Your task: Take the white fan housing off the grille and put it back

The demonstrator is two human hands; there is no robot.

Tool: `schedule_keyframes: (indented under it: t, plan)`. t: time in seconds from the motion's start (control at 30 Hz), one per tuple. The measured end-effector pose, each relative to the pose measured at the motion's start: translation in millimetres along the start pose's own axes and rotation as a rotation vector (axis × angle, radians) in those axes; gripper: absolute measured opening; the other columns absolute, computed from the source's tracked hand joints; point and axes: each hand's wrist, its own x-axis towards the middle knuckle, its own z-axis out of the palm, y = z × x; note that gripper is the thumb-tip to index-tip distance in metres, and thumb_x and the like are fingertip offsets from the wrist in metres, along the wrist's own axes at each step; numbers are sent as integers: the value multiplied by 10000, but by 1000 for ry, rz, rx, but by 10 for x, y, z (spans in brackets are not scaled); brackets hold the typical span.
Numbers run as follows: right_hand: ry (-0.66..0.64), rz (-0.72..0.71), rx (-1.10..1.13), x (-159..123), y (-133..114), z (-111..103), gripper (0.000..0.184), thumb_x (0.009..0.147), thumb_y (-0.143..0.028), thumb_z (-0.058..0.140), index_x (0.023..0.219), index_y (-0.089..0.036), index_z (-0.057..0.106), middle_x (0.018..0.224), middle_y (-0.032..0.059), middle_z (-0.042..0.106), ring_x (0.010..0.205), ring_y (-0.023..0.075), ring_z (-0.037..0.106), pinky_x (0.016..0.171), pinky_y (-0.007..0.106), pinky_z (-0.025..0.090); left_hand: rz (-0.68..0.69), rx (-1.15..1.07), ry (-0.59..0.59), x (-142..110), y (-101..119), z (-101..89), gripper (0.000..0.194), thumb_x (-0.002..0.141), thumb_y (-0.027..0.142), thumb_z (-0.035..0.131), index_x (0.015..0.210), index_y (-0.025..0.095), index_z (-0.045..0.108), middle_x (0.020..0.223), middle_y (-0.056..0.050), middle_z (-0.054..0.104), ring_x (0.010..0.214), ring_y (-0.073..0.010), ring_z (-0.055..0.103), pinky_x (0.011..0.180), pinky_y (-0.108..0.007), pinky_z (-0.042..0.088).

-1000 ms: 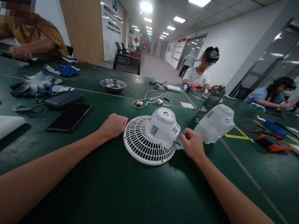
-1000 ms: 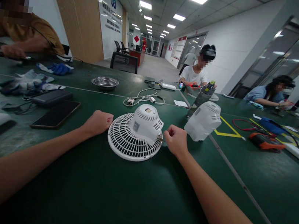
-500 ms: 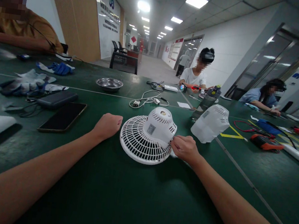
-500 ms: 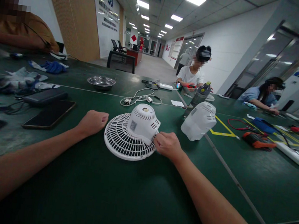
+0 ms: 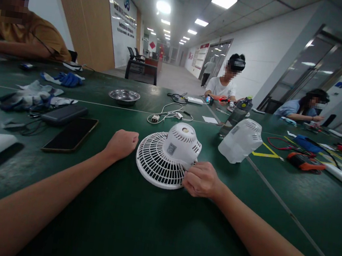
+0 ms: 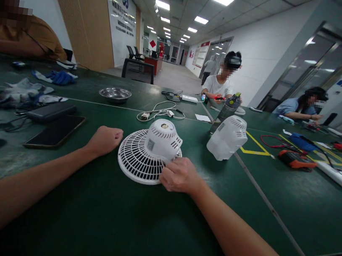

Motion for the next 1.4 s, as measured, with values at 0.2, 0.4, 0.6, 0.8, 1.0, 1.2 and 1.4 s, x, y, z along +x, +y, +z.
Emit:
schedule_keyframes:
  t: [0.2, 0.4, 0.6, 0.8, 1.0, 1.2, 1.4]
  plan:
    - [-19, -22, 33, 38, 6, -14, 380, 885, -50, 423, 540, -204, 386, 547, -30, 389, 511, 115, 307, 508, 282, 293, -12, -9, -12, 4, -10, 15, 311, 865, 232, 400, 556, 217, 363, 518, 4, 445, 502, -155, 421, 567, -301, 269]
    - [38, 7, -37, 98, -18, -78, 417, 931, -60, 437, 538, -194, 404, 559, -17, 410, 524, 115, 320, 499, 286, 291, -9, -5, -19, 9, -19, 21, 302, 863, 234, 403, 562, 217, 394, 524, -4, 469, 497, -157, 421, 561, -304, 256]
    - [110, 137, -39, 13, -45, -58, 154, 918, -70, 533, 874, -170, 640, 1020, 89, 695, 677, 100, 592, 553, 234, 498, -23, 38, -36, 18, -3, 14, 295, 858, 237, 414, 564, 214, 401, 528, -4, 475, 511, -162, 438, 575, -309, 254]
    - [138, 126, 3, 5, -51, -37, 202, 909, -63, 557, 1068, -154, 643, 1316, 168, 638, 1111, 222, 668, 832, 355, 633, -36, 26, -41, 3, 22, -2, 304, 863, 238, 408, 561, 215, 382, 519, 0, 460, 507, -159, 434, 569, -302, 265]
    - [166, 112, 17, -4, -40, -10, 188, 888, -46, 560, 871, -216, 640, 921, 15, 772, 770, 137, 717, 1039, 448, 544, -35, 24, -49, 11, -1, 17, 297, 861, 253, 410, 566, 214, 401, 534, -11, 487, 523, -166, 453, 578, -305, 280]
    - [78, 174, 46, -61, -19, 6, 226, 879, -78, 555, 810, -279, 635, 854, -40, 758, 649, 146, 667, 1080, 536, 478, -31, 3, -48, 8, 9, -2, 297, 859, 251, 411, 565, 217, 398, 535, -13, 500, 522, -171, 464, 581, -312, 289]
    - [43, 194, 44, -62, -40, 9, 255, 867, -41, 525, 778, -266, 610, 825, -51, 739, 642, 131, 642, 1120, 508, 434, -33, 5, -51, 10, 13, -7, 302, 865, 249, 411, 565, 218, 396, 529, -10, 485, 517, -168, 458, 576, -310, 282]
